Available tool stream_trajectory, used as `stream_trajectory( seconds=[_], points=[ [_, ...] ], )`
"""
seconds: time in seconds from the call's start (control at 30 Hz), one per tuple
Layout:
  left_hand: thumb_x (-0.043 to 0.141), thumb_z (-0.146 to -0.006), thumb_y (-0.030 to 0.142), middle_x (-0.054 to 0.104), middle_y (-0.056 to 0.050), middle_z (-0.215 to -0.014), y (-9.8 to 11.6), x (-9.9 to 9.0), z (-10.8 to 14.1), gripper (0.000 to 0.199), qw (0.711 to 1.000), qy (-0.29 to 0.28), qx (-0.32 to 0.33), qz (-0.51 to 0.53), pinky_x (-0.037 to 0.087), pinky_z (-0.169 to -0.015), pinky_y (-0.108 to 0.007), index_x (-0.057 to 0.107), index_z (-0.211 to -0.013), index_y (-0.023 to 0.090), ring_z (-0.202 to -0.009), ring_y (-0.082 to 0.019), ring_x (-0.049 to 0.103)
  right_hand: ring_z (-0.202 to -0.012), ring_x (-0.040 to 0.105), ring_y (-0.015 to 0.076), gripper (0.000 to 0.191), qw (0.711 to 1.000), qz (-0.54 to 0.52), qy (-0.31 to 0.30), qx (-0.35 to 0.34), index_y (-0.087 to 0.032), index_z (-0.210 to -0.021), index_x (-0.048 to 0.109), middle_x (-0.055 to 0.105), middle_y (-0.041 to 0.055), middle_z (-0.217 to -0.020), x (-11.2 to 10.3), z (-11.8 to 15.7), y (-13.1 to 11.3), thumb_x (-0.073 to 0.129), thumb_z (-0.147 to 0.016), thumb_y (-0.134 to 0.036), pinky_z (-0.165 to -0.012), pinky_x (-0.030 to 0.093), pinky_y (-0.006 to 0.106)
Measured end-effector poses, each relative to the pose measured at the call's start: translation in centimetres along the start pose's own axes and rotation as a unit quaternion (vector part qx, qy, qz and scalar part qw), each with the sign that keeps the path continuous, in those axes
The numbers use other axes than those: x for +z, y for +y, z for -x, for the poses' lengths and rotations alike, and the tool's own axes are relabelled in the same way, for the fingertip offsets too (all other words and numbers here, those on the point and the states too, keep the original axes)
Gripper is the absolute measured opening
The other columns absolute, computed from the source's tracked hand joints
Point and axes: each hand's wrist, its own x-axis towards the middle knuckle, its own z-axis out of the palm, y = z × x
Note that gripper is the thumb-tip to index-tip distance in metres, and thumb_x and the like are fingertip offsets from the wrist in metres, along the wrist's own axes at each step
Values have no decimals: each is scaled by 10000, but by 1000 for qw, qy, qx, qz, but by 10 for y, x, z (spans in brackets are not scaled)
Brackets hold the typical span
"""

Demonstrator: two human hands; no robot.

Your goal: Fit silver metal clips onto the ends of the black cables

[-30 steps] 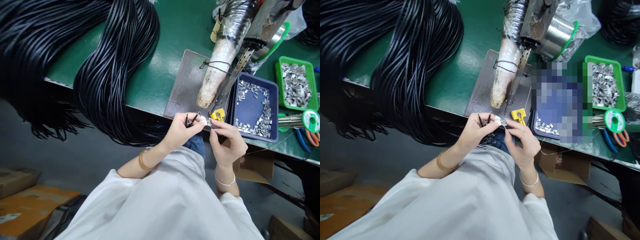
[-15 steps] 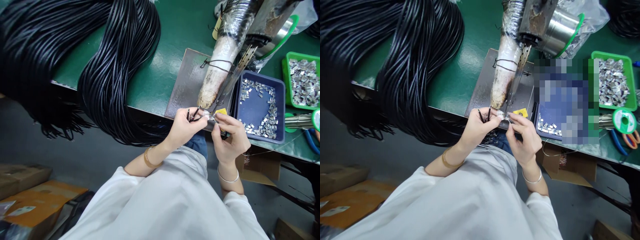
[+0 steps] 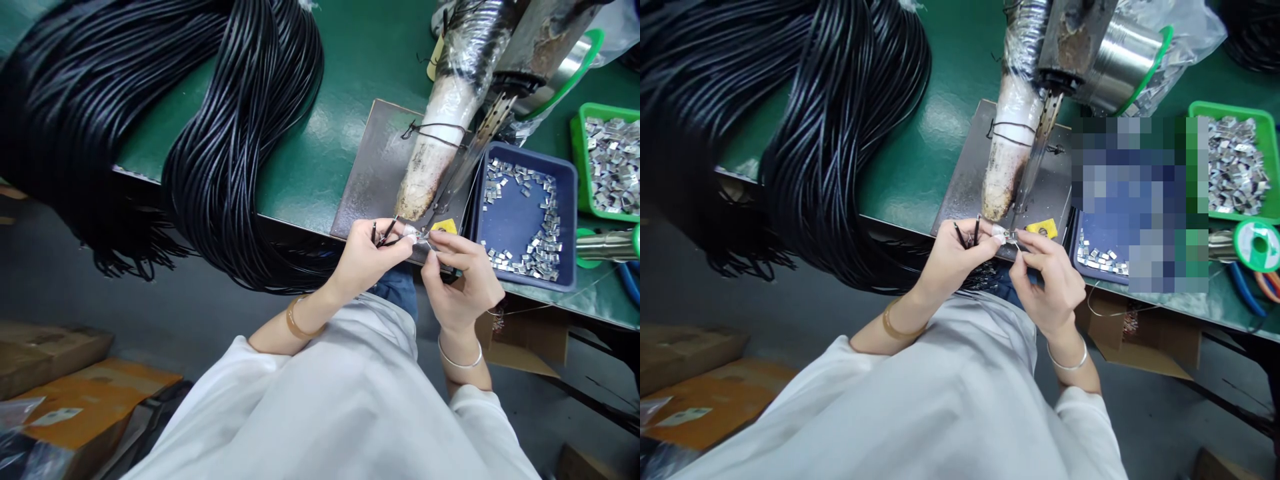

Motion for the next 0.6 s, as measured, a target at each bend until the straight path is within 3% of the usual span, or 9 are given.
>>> stream_trajectory(
  seconds=[0.27,0.6],
  points=[
    [724,-737,241,458,45,-564,-2,0,1,125,1000,-11,7,-7,294,-510,-206,696,-723,120,-531,-57,341,-906,742,181,182,1000,31,-3,1,-237,-923,640,765,14,-1012,-2,0,2,700,-834,-89,-809,631,356],
    [669,-787,198,411,57,-565,0,2,1,88,997,-9,65,-37,252,-475,-191,683,-748,121,-516,-48,278,-917,740,182,227,999,41,12,-3,-239,-947,683,756,22,-1037,-1,-2,0,743,-801,-76,-826,635,346]
  ],
)
